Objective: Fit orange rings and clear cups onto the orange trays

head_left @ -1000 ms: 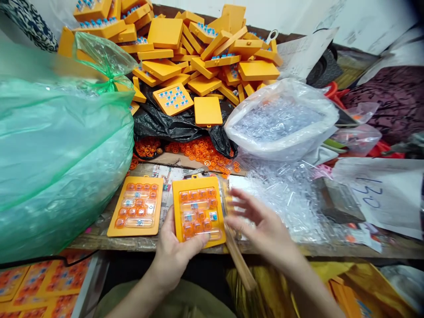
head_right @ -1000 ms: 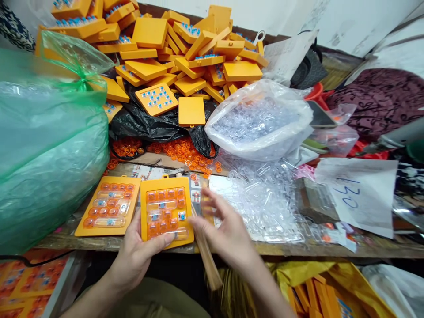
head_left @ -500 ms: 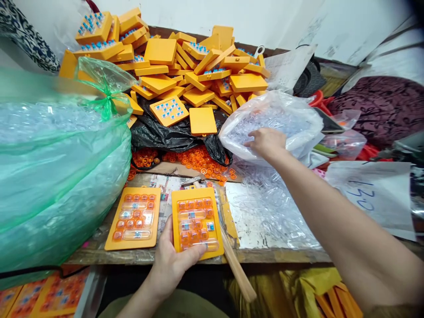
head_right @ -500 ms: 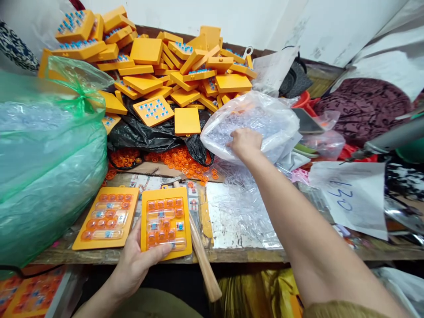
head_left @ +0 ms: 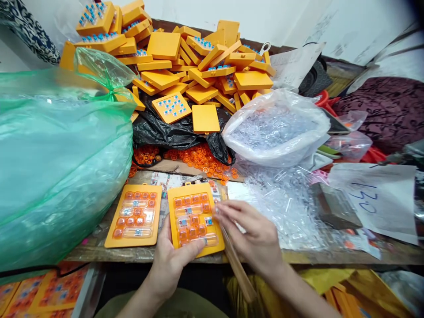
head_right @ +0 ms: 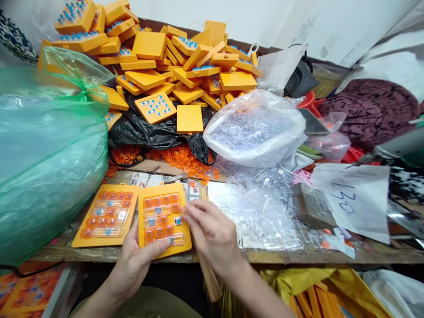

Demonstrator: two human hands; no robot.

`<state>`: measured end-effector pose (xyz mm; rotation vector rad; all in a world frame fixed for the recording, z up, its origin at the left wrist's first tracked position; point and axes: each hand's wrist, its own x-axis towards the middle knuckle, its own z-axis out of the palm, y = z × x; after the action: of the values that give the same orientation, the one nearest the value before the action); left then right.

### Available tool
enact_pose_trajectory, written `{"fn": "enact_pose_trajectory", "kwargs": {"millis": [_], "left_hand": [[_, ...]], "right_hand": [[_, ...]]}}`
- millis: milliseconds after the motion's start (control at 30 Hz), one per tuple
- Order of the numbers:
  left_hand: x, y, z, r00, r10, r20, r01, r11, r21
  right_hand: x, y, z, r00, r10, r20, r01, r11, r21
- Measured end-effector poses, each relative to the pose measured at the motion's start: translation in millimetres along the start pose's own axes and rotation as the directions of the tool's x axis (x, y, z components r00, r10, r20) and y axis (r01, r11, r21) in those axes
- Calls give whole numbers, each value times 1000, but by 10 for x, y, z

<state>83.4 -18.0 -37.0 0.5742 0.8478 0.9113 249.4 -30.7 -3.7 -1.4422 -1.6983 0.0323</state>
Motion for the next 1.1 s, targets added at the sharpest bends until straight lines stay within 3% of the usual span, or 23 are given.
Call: {"fn": "enact_pose_trajectory", "kwargs": {"millis": [133,267,400,533,633,700,800,867,1033,1100], "left_hand": [[-37,42,65,1000,19,5,-19,999,29],[-96,50,123,990,94,-101,-70,974,215],[-132,51,143,968,144,-208,-86,960,267],[-133,83,118,968,169,-187,-96,933,347],[-150,98,111,966,185,-180,-89,894,440],[-176,98,118,964,171,-205,-62,890,451],[-225,98,131,957,152,-246,-30,898,439],[-251,106,131,950,168,-263,-27,884,467],[-282,104,82,943,230,-241,-59,827,558],[-287,67,42,937,268,-226,-92,809,580]], "right_hand": [[-433,-160,163,977,210,-27,-204,969,138],[-463,-161,179,964,260,-60,-252,960,119],[-436,-213,165,939,344,-34,-329,920,213],[-444,-290,192,814,579,53,-520,684,512],[-455,-338,239,746,658,102,-566,546,618],[-469,-354,270,751,654,91,-559,555,616],[-495,-351,305,792,611,5,-504,649,570],[-502,-347,322,792,611,-5,-484,631,606],[-481,-403,358,708,642,295,-526,199,827],[-479,-449,377,690,653,314,-509,129,851]]}}
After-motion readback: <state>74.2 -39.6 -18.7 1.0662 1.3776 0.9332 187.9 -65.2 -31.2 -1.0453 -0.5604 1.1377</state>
